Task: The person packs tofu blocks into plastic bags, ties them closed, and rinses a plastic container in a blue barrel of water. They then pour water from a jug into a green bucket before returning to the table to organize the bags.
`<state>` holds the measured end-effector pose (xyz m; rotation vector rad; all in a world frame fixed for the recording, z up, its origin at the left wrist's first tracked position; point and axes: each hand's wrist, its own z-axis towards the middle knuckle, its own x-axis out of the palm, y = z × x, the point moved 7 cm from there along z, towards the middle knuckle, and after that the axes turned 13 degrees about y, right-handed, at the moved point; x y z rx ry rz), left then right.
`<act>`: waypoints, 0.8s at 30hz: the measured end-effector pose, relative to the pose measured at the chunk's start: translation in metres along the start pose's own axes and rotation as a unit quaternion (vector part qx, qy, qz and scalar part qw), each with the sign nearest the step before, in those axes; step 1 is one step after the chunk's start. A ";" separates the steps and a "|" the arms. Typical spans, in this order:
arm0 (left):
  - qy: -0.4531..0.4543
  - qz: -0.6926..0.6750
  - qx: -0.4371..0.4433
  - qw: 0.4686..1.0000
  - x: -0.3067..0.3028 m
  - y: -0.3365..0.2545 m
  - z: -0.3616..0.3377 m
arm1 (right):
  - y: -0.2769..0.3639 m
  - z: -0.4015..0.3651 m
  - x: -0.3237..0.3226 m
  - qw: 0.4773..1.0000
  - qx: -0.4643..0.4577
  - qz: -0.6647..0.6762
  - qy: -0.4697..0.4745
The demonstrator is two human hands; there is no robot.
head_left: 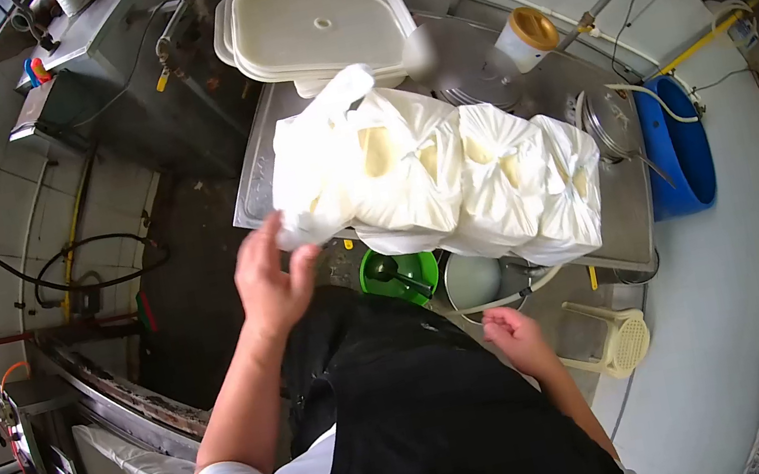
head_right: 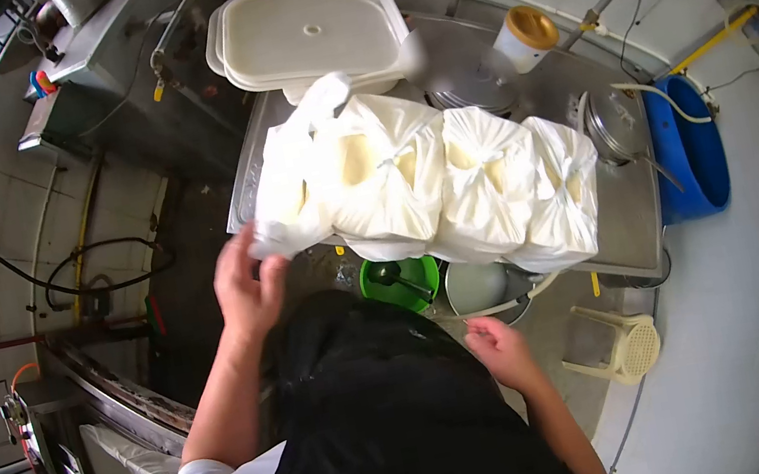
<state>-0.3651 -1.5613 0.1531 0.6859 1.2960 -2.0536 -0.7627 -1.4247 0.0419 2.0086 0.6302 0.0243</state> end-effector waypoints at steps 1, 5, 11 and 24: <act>-0.059 0.004 0.025 0.998 -0.017 0.008 0.011 | 0.004 -0.002 -0.014 0.998 -0.003 0.038 -0.054; -0.058 -0.213 -0.228 0.948 0.013 0.153 0.058 | -0.012 -0.017 -0.133 0.917 -0.045 0.054 -0.394; 0.113 -0.102 -0.375 0.915 0.146 0.265 0.126 | -0.093 0.013 -0.298 0.867 0.049 0.105 -0.484; 0.223 -0.197 -0.482 0.824 0.173 0.252 0.053 | -0.134 0.098 -0.297 0.905 0.011 0.401 -0.140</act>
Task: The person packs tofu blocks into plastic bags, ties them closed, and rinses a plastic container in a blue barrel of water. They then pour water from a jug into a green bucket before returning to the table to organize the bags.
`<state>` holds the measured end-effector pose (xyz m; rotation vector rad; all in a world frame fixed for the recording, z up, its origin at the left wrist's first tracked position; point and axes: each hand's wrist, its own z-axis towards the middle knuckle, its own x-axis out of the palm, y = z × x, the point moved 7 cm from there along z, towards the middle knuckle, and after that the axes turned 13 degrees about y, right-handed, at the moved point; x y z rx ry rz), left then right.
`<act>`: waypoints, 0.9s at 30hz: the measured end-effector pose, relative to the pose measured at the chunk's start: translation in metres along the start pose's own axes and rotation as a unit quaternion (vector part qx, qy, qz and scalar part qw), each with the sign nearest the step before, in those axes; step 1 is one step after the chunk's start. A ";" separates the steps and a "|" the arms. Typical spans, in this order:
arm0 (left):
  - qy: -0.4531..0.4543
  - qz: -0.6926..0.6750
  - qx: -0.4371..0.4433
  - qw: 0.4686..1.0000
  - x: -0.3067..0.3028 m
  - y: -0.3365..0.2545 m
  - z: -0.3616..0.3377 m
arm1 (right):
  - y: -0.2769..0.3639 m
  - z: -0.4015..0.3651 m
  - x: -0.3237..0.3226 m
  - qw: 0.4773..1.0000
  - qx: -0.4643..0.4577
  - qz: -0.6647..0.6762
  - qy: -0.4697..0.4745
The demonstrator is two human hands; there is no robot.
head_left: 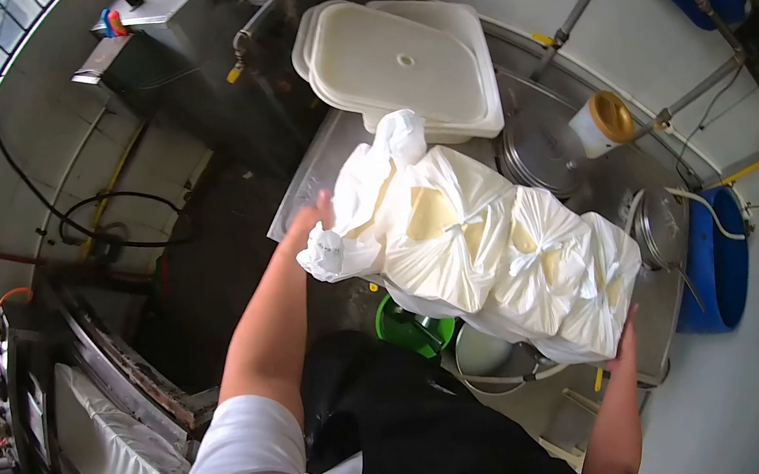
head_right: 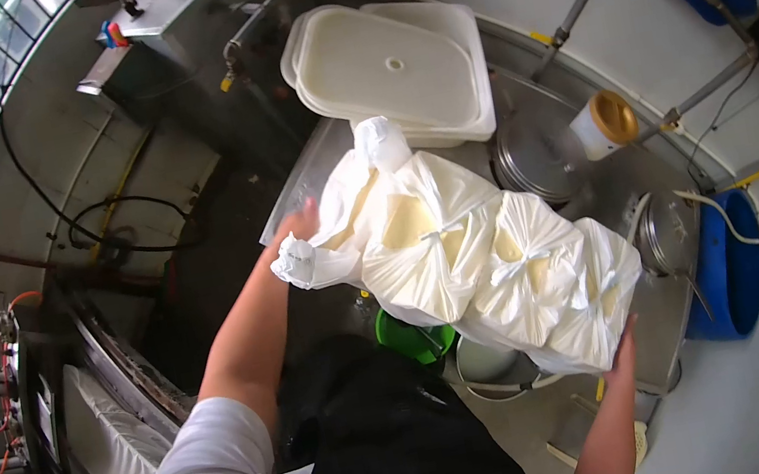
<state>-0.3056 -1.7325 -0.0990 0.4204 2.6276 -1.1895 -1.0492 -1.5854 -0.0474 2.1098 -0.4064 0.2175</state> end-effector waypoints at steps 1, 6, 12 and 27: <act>-0.023 -0.011 0.059 0.998 0.010 0.018 0.010 | -0.007 0.003 0.005 0.999 -0.005 0.041 0.023; 0.070 -0.313 0.073 0.944 0.036 0.025 -0.017 | -0.005 -0.001 0.043 0.995 -0.024 0.089 0.042; -0.134 -0.190 0.085 0.969 -0.012 0.036 -0.061 | 0.014 -0.003 0.005 0.994 -0.057 -0.046 -0.079; -0.168 0.086 -0.082 0.979 0.006 0.150 -0.245 | 0.145 -0.126 0.258 0.856 -0.390 -0.340 0.001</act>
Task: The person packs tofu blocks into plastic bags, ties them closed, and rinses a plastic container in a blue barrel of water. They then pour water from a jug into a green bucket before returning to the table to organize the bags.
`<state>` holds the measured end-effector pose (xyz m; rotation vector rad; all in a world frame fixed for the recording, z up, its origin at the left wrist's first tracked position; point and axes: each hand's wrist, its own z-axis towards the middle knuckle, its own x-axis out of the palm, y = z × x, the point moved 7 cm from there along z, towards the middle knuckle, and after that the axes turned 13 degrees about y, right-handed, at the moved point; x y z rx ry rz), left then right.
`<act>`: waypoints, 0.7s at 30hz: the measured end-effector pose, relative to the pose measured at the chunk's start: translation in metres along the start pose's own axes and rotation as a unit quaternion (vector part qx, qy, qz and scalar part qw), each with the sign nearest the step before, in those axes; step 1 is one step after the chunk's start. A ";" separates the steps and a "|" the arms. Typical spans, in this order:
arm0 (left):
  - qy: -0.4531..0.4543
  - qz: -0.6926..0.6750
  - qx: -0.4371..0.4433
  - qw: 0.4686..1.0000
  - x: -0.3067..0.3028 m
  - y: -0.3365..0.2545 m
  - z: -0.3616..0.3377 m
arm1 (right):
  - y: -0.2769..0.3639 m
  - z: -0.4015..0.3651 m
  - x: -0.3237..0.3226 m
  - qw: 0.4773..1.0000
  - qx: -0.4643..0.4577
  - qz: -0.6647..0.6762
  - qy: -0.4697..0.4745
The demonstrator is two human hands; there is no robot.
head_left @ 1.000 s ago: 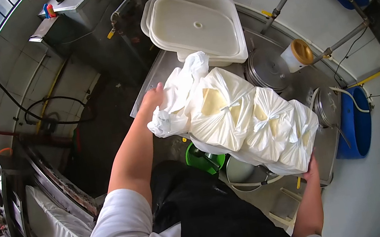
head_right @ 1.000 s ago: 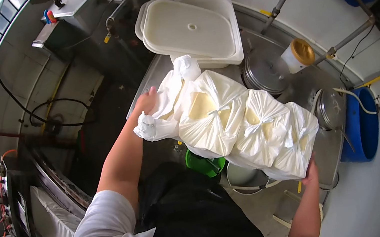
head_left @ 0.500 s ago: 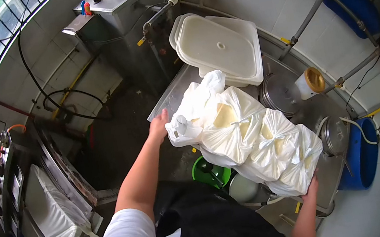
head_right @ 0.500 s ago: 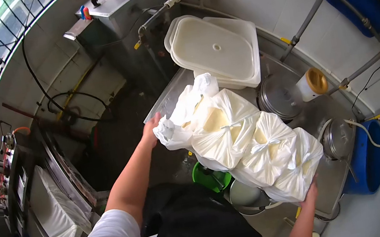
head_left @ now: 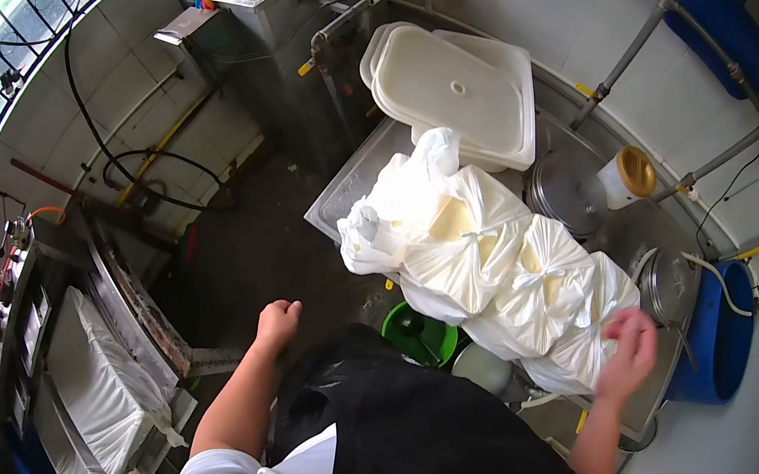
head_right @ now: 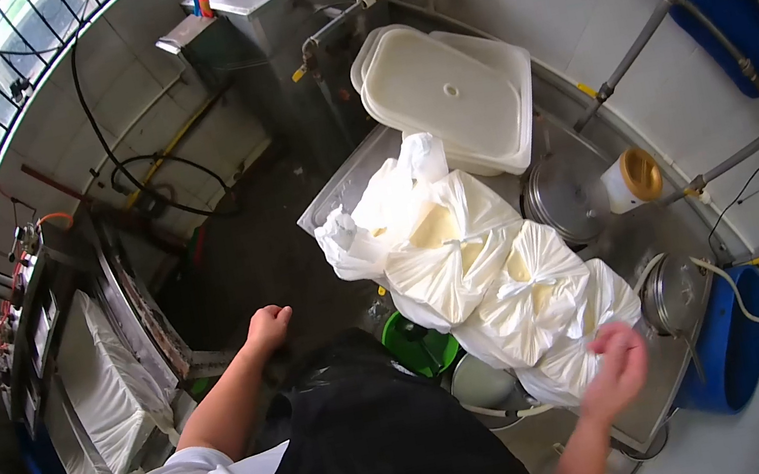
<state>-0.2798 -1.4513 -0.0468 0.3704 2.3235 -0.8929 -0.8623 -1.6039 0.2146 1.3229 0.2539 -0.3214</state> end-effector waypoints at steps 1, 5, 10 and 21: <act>-0.027 -0.019 0.007 0.999 -0.011 -0.004 0.010 | 0.006 -0.008 0.026 0.997 -0.009 0.036 0.063; -0.080 -0.044 0.062 0.994 -0.050 -0.043 0.065 | 0.022 -0.055 0.174 0.878 0.169 0.145 0.424; -0.019 -0.084 0.145 0.986 -0.086 -0.108 0.162 | -0.080 -0.098 0.312 0.792 0.320 0.184 0.486; 0.073 -0.178 0.186 0.964 -0.174 -0.176 0.400 | -0.089 -0.066 0.535 0.840 0.346 0.151 0.389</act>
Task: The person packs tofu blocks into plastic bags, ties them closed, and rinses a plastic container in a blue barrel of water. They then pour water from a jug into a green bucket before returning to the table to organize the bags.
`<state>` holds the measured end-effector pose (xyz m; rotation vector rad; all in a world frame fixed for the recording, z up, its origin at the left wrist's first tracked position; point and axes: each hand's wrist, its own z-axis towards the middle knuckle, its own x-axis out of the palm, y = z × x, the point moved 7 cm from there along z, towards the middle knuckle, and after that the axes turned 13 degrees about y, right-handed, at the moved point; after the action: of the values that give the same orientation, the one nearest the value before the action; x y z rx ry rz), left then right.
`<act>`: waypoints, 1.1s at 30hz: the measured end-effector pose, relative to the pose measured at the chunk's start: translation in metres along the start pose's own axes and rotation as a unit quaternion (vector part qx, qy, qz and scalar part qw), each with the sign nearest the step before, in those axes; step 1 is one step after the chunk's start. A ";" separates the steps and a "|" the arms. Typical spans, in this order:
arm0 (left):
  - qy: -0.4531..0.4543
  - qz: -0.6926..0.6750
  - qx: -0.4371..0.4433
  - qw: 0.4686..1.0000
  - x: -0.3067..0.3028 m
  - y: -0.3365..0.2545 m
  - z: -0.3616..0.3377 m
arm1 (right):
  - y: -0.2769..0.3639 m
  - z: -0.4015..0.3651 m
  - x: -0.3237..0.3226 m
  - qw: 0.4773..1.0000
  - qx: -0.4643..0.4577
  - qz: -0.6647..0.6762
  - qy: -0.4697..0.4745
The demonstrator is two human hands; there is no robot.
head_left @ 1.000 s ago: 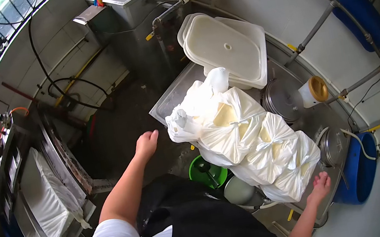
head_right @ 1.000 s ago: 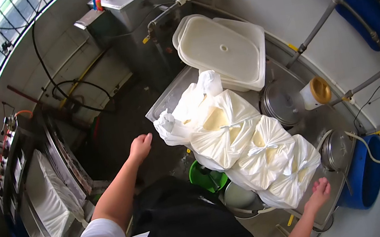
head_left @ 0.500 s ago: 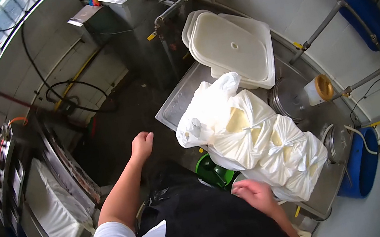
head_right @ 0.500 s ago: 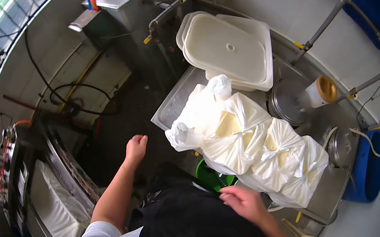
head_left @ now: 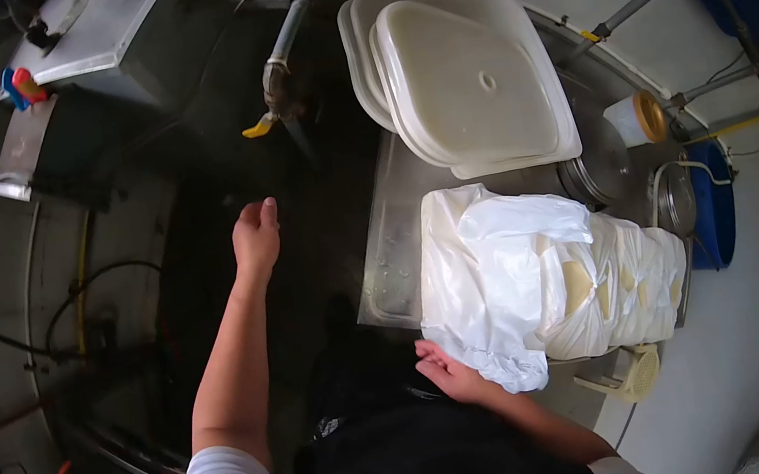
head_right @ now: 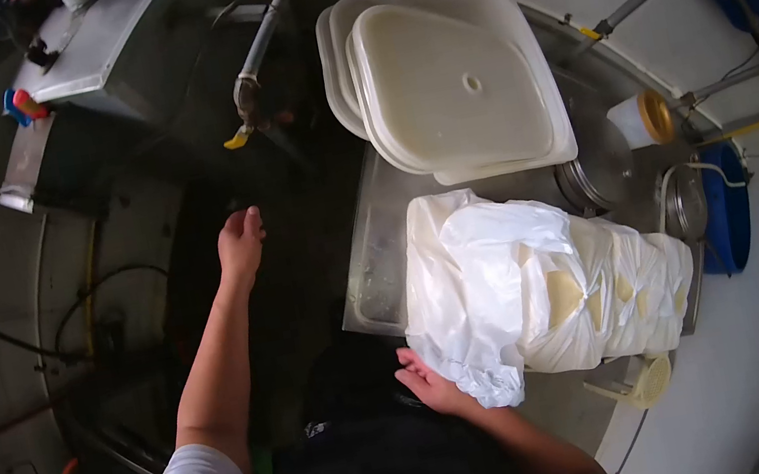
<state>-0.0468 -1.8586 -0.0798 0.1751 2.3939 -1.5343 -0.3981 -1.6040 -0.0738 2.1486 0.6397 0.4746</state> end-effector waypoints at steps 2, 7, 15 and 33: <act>0.003 0.085 0.047 0.995 0.003 0.001 0.027 | 0.055 0.022 0.002 0.981 -0.080 -0.166 -0.054; 0.104 0.217 0.098 0.966 0.080 -0.022 0.061 | 0.080 0.058 0.020 0.861 -0.183 -0.460 -0.118; 0.196 0.584 0.022 0.787 0.235 0.052 0.298 | 0.065 0.092 0.027 0.845 -0.029 -0.527 -0.087; 0.207 0.029 -0.028 0.977 0.258 0.106 0.293 | 0.054 0.105 0.026 0.855 0.020 -0.510 -0.092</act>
<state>-0.2122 -2.0925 -0.3654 0.6003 2.7111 -1.5228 -0.3066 -1.6812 -0.0889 1.5451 1.5272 -0.3289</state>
